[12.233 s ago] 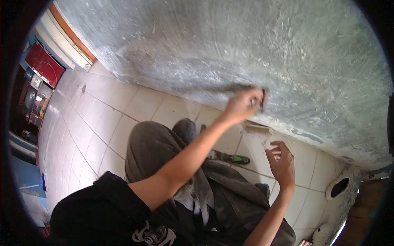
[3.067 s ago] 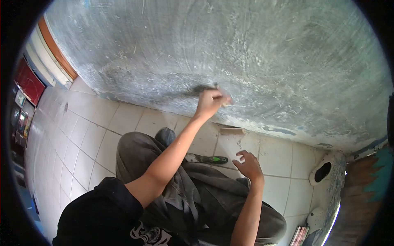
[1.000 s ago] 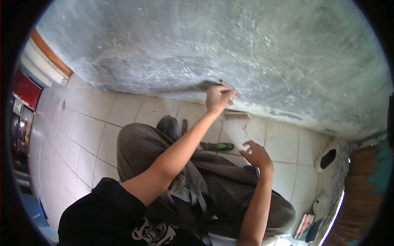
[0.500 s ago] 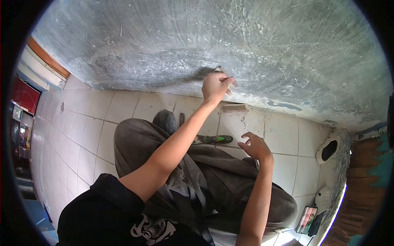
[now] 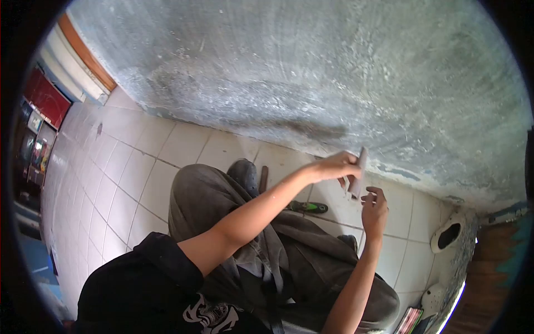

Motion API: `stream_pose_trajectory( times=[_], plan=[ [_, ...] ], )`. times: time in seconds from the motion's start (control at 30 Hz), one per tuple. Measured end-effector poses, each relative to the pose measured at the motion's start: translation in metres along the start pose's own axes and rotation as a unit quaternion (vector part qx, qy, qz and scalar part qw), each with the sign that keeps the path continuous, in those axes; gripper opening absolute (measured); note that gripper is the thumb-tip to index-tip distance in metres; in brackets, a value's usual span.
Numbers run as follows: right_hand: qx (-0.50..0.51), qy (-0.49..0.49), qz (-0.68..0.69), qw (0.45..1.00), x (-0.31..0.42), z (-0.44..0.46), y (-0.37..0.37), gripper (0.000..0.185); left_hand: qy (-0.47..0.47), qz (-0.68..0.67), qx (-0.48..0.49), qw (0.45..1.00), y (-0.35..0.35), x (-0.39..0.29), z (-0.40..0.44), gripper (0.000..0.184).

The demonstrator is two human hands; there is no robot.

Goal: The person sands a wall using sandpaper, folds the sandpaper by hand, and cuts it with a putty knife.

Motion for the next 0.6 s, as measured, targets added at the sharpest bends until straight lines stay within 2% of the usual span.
stream_pose_trajectory(
  times=[0.03,0.1,0.13,0.17,0.23,0.47,0.6],
  plan=[
    [0.001,0.008,0.004,1.0,0.006,0.001,0.001,0.02,-0.004,-0.047,0.016,0.999,-0.007,-0.002,-0.003,0.023],
    [0.068,-0.034,0.207,0.975,0.01,0.001,-0.009,0.029,0.024,-0.064,0.051,0.996,-0.016,0.003,-0.007,0.023],
    [0.09,-0.052,0.262,0.959,0.017,-0.004,-0.01,0.034,0.044,-0.068,0.044,0.996,-0.018,0.006,-0.008,0.023],
    [0.091,-0.048,0.264,0.959,0.024,-0.005,-0.007,0.034,0.041,-0.065,0.042,0.996,-0.017,0.005,-0.009,0.023],
    [0.135,-0.081,0.383,0.91,0.031,-0.011,-0.012,0.034,0.054,0.003,0.057,0.997,-0.018,0.011,-0.008,0.024],
    [0.073,-0.081,0.4,0.91,0.021,-0.008,0.002,0.027,0.04,0.045,0.013,0.998,0.006,0.013,-0.002,0.029],
    [0.028,-0.076,0.393,0.916,0.009,-0.003,0.003,0.027,0.009,0.064,0.02,0.998,0.008,0.01,0.0,0.03]
  ],
)
Point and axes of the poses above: each hand's wrist, its own z-axis towards the middle knuckle, its own y-axis out of the back of the hand, x = y × z, the point moved 10 cm from there along z, towards the middle knuckle, and after that the axes turned 15 degrees about -z, right-handed, at the moved point
